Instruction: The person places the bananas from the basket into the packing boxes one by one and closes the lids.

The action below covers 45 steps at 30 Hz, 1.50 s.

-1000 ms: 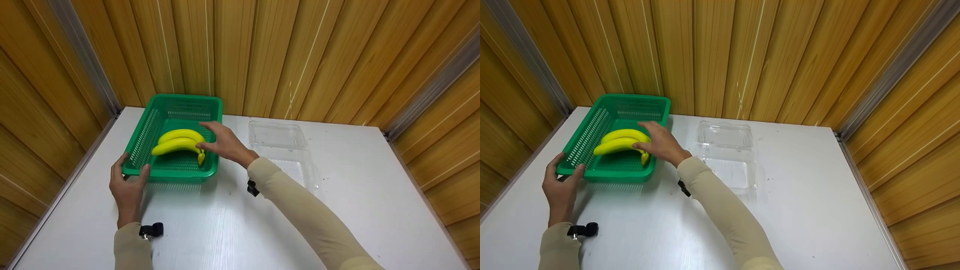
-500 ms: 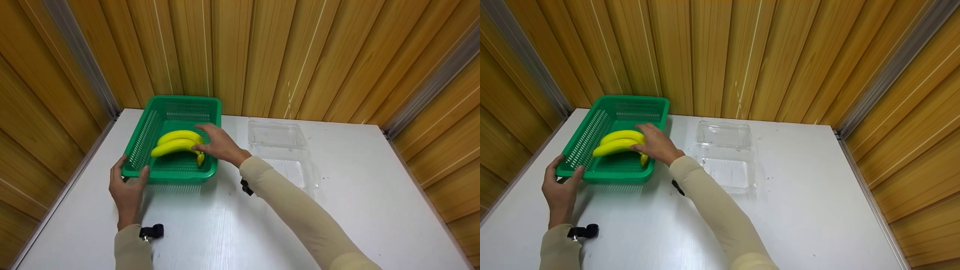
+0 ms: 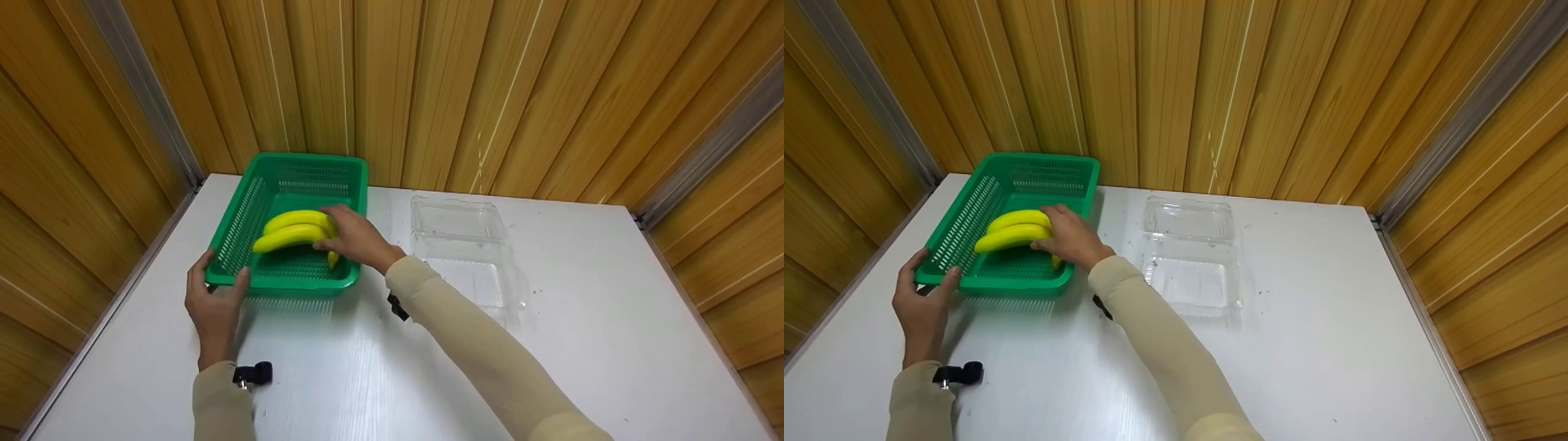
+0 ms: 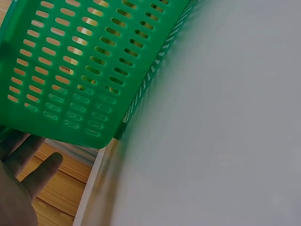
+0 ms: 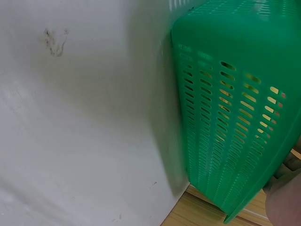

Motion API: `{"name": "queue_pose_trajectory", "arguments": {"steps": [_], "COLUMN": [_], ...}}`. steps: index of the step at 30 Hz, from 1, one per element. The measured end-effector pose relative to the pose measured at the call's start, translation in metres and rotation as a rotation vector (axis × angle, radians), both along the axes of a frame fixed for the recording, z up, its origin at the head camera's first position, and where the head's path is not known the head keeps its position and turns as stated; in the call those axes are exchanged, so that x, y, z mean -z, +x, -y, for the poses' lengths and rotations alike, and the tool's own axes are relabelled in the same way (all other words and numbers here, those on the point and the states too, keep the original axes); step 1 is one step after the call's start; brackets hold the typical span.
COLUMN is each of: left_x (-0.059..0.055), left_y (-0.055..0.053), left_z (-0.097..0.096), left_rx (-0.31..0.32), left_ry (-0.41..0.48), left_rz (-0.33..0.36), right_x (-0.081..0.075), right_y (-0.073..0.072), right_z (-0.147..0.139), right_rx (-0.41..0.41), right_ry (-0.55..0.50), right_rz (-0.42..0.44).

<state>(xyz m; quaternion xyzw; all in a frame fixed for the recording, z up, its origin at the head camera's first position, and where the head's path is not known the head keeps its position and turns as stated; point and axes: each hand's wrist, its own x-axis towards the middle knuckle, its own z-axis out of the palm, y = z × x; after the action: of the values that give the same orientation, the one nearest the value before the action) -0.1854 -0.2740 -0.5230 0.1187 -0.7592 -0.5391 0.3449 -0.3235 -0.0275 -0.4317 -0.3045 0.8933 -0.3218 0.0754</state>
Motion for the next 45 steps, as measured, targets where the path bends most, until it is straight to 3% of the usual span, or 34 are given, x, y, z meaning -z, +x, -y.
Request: {"name": "queue_pose_trajectory", "arguments": {"steps": [19, 28, 45], "left_x": [0.003, 0.002, 0.004], "left_y": [-0.002, -0.001, -0.002], "left_z": [-0.006, -0.006, -0.004], "left_rx": [-0.008, 0.001, -0.004], "left_ry": [-0.011, -0.010, -0.001], "left_rz": [0.001, -0.026, -0.009], "right_x": [0.003, 0.006, 0.004], "right_y": [-0.001, -0.003, -0.002], "right_z": [0.010, 0.014, 0.015], "right_rx": [0.018, 0.015, -0.025], "right_ry": [0.169, 0.200, 0.258], "right_rz": [-0.033, -0.136, -0.095]}}
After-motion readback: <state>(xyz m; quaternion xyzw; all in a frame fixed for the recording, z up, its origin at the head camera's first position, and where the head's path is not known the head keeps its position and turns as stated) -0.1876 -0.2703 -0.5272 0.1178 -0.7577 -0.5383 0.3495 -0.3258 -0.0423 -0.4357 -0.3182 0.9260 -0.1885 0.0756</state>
